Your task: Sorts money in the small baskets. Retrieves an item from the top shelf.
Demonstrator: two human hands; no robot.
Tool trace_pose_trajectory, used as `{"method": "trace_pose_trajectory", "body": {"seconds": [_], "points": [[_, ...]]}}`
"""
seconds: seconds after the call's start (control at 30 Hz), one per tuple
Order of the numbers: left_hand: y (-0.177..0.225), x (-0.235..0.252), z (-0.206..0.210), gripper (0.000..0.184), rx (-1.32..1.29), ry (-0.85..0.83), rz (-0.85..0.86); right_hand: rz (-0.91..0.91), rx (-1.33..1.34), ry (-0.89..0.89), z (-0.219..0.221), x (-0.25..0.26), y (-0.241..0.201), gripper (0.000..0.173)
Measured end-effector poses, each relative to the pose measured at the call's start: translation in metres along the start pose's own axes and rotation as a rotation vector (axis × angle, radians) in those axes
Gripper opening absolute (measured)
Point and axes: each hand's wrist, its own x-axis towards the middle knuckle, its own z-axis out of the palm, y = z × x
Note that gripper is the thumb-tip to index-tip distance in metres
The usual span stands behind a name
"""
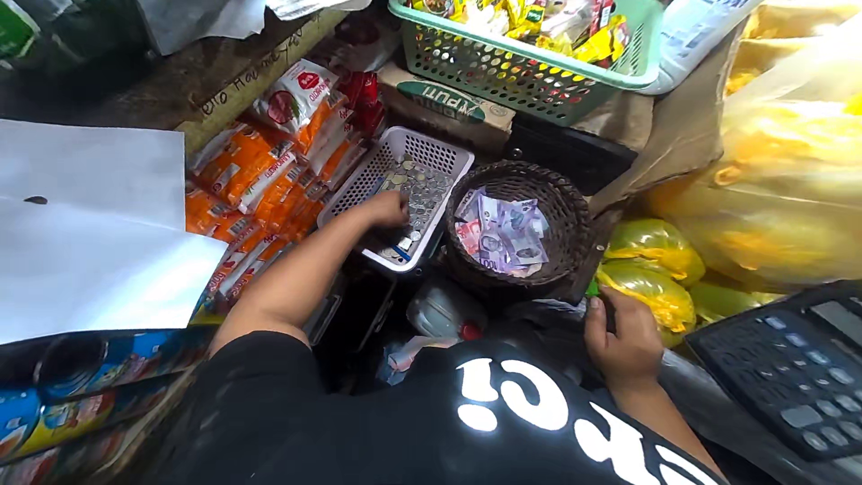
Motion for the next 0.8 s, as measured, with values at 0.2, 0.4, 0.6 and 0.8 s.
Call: {"method": "trace_pose_trajectory", "body": {"seconds": [0.2,0.4,0.6,0.8], "points": [[-0.008,-0.001,-0.036,0.018,-0.597,0.244,-0.071,-0.005,0.014,-0.002,-0.002,0.000,0.001,0.034],[-0.013,0.003,0.011,0.026,0.195,-0.100,-0.040,-0.009,0.011,0.008,-0.002,-0.002,0.001,0.033],[-0.030,-0.005,-0.010,0.019,-0.253,0.026,0.048,-0.013,-0.007,-0.004,-0.001,-0.001,0.001,0.035],[-0.035,-0.012,-0.029,0.021,-0.689,0.210,-0.105,-0.004,-0.012,-0.026,0.000,-0.001,0.000,0.037]]}}
